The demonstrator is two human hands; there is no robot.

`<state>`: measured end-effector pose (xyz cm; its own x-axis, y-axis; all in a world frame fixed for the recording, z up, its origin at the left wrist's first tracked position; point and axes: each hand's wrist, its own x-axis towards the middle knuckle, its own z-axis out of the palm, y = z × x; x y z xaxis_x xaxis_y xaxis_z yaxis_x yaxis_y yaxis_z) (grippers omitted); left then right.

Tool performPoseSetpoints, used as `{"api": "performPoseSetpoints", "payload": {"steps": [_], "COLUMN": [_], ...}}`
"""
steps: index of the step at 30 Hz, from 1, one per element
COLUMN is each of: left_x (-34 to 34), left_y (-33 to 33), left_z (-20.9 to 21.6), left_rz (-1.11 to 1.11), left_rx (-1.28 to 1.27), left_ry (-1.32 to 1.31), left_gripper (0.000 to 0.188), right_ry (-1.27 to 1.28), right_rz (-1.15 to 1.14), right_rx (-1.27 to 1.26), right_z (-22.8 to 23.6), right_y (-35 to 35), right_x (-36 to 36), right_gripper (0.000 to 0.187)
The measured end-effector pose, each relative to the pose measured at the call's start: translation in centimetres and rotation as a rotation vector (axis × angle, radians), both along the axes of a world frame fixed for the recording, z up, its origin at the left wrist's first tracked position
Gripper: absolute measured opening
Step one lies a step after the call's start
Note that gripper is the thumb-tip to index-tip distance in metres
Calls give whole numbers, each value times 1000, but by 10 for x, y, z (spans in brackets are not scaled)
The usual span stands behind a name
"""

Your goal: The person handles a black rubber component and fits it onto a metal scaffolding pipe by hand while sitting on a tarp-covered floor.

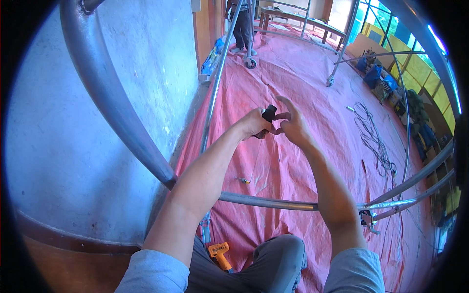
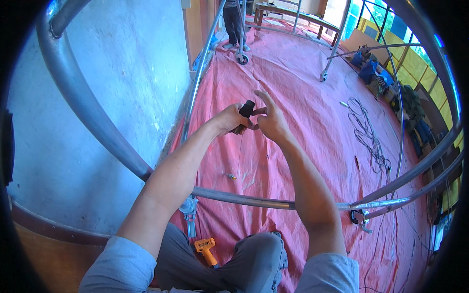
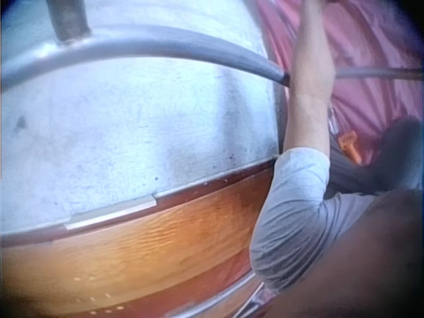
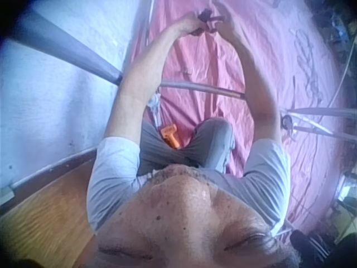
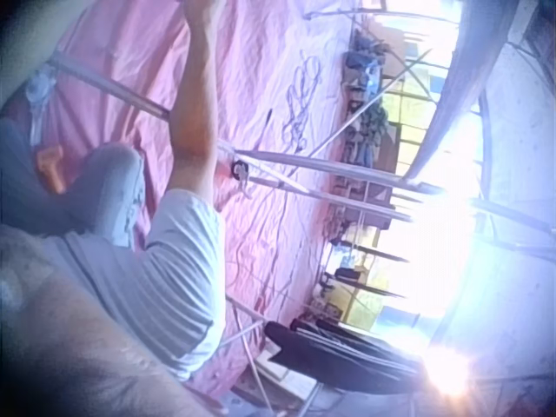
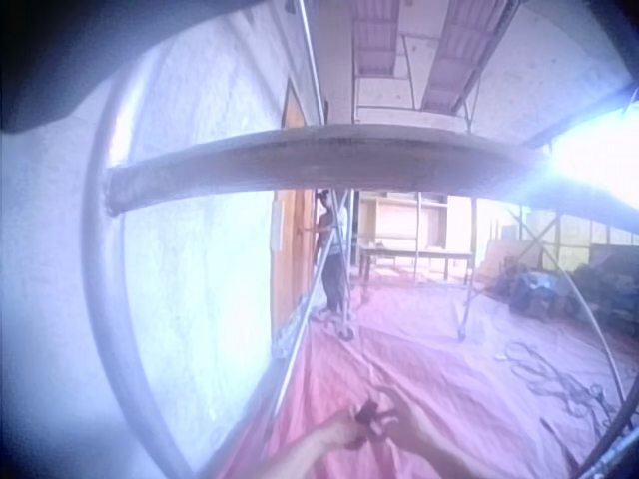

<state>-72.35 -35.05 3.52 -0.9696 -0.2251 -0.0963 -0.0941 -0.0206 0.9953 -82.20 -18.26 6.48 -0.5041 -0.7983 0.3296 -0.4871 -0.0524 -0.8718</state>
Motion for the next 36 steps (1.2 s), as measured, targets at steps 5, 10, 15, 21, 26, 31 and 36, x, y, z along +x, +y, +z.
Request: {"api": "performPoseSetpoints", "payload": {"steps": [5,10,15,21,26,31,36], "left_x": [-6,-5,-9,-12,-13,-4,-11], "left_y": [4,4,13,11,20,26,18], "left_z": [-1,2,-2,-9,-10,3,-11], "left_rz": [-11,33,138,159,170,141,108], "left_rx": [14,-94,-233,-496,-731,-773,-771], "left_ry": [22,51,82,157,228,193,206], "left_gripper": [49,53,63,71,81,85,87], "right_ry": [14,28,12,-37,-140,-150,-155], "right_rz": [-28,-38,-49,-70,-104,-123,-77], "right_rx": [4,29,45,13,93,118,129], "right_z": [1,1,-3,-2,-4,-3,-6], "right_y": [5,3,6,6,6,5,4], "right_x": [-2,2,-3,0,-6,-5,-4], "right_gripper": [87,87,86,85,82,80,82]}}
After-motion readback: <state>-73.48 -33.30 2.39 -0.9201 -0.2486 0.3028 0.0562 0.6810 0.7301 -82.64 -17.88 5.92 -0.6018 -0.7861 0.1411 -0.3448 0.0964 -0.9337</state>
